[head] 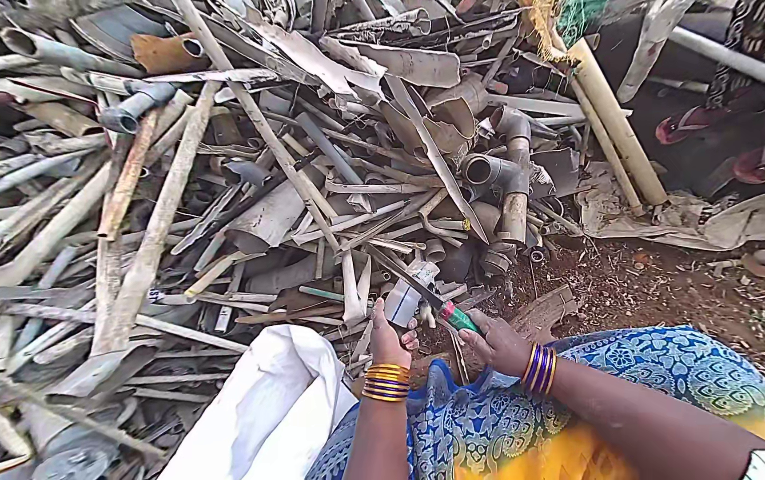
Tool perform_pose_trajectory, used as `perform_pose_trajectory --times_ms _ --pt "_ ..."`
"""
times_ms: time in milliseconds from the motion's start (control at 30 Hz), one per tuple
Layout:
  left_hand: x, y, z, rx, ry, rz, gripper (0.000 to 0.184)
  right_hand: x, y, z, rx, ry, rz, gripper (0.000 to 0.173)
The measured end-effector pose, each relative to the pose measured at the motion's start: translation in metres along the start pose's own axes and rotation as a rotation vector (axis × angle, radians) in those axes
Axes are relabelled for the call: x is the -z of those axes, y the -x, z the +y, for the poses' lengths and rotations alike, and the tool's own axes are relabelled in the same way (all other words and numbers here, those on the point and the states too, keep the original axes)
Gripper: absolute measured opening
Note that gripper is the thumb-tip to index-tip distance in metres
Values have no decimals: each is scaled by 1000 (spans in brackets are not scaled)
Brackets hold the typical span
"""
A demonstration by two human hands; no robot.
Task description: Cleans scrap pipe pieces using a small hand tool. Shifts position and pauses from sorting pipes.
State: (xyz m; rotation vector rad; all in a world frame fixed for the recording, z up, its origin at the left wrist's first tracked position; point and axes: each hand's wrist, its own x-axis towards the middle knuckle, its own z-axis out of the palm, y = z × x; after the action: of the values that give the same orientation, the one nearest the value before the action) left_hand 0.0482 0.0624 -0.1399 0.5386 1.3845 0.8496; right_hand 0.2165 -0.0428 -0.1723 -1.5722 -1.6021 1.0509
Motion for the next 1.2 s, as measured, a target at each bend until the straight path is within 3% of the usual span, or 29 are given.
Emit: perform_pose_trajectory --times_ms 100,167,233,300,367,433,467,533,633,667,767,833,967,1100,1200 --pt "4 3 -1 58 -125 -140 60 1 -3 7 65 -33 357 58" --pt "3 8 -4 122 -238 -211 59 2 -4 9 131 -51 463 60" --pt "-3 13 -8 108 -323 -174 57 1 -4 9 151 -57 499 49" --pt "-2 15 -13 -51 -350 -200 53 5 -4 7 102 -91 463 47" --pt "14 6 -18 -381 -518 -455 56 14 -5 3 -5 -163 385 51" --pt "19 8 -11 -638 -814 -577 91 23 -8 2 -56 -211 338 53" --pt "19 14 -7 -687 -928 -574 97 26 -9 3 -65 -216 319 52" --pt "16 21 -7 -652 -951 -480 85 29 -7 3 -47 -140 331 49" --pt "0 24 -12 -321 -368 -186 27 22 -2 0 8 137 416 48" --pt "-4 21 -7 -202 -196 -87 23 22 0 -4 -23 224 370 48" --pt "-3 9 6 -50 36 32 44 12 5 -9 -57 475 140 52" --pt "-2 10 10 -43 98 59 49 8 2 -12 -79 565 -96 59" --pt "0 10 9 -91 77 103 46 10 -5 -1 -118 531 -13 57" --pt "1 10 3 -317 -186 200 33 4 1 -8 -54 559 -60 58" --pt "3 12 0 -430 -323 215 31 11 -4 -7 -169 500 -58 58"
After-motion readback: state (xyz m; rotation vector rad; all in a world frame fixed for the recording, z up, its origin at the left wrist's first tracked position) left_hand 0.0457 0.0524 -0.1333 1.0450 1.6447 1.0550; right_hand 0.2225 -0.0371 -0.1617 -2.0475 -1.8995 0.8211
